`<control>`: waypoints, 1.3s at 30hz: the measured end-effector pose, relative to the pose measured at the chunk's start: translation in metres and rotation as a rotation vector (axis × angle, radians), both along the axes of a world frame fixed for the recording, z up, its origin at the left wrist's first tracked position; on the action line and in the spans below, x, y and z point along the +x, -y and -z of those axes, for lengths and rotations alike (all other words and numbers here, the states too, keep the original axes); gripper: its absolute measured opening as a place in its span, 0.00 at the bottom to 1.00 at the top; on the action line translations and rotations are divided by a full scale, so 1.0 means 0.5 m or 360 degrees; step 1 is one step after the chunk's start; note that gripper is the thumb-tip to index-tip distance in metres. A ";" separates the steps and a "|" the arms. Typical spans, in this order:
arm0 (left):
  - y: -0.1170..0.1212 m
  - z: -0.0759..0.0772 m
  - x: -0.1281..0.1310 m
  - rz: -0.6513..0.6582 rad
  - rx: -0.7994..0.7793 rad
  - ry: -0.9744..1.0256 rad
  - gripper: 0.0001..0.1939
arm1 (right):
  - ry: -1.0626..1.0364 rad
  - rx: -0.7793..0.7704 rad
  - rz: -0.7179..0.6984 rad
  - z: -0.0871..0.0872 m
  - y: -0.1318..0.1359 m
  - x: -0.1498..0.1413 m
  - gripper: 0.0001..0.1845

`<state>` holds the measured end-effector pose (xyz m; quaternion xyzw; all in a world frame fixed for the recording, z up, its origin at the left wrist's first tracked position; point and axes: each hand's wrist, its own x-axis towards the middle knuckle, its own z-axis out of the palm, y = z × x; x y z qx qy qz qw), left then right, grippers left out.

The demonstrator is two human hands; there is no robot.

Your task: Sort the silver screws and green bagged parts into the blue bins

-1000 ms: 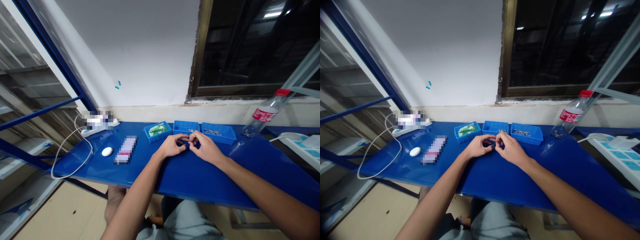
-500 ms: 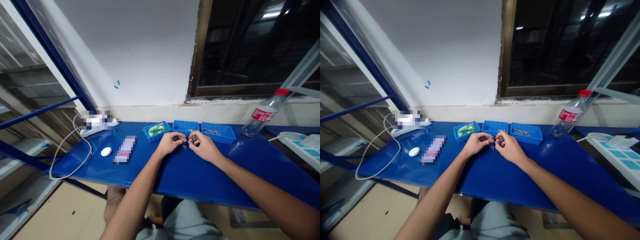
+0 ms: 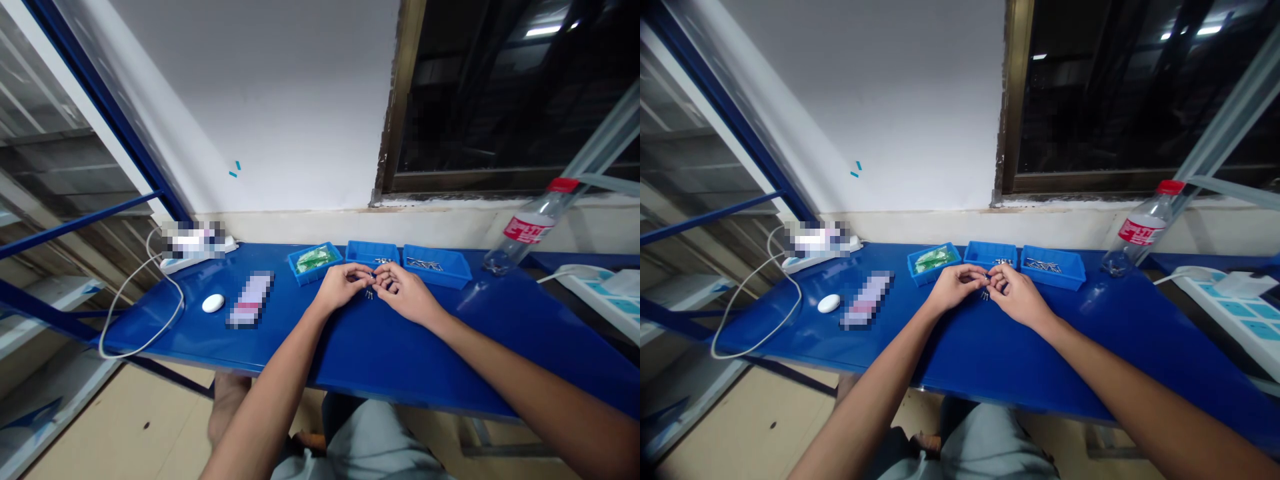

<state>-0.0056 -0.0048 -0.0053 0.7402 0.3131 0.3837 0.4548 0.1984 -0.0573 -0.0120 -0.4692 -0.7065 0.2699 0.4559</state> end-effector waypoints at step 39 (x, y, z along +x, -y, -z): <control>0.013 -0.010 0.009 -0.0079 0.0279 0.0196 0.40 | 0.0114 0.0067 0.0085 -0.012 0.000 0.011 0.16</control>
